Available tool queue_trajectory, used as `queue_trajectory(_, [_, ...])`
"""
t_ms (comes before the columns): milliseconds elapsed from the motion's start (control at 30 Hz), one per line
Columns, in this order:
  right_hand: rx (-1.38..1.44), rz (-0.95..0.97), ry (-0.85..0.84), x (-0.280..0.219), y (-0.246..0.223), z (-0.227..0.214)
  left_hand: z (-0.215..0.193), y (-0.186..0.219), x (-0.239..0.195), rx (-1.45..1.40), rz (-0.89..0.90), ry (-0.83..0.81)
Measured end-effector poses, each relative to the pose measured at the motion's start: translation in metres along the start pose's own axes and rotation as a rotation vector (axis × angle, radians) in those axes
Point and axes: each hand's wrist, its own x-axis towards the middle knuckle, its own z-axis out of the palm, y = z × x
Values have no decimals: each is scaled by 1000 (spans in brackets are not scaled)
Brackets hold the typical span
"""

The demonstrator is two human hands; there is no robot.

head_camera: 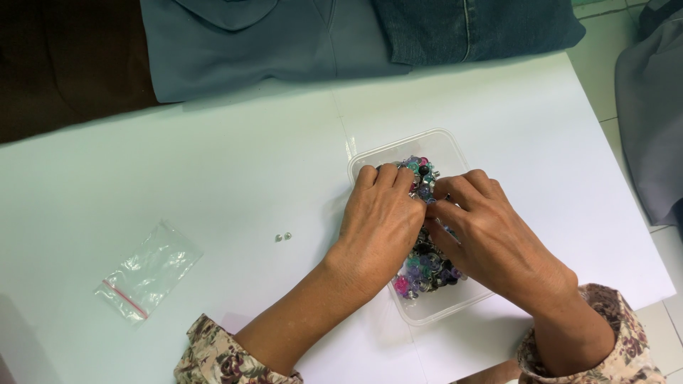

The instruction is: The person sorts small buttons from a plastic container onto a white table, then places a few into a small zip-top bag and seals it. They continue picking buttons from the container and arranging them on the table.

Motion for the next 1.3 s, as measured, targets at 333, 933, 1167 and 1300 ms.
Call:
queue_trajectory(333, [34,-33,26,3,-2,-8,-1,-5,0,2,31,47])
queue_trajectory(933, [-7,-43,42,1,-1,-6,-4,-9,-1,0,46,10])
queue_trajectory(1167, [-25,-26,30,-1,0,-3,-6,-10,0,-53,53,116])
queue_trajectory(1300, [-39,-24,16,-1,1,-2,-6,-10,0,-32,53,129])
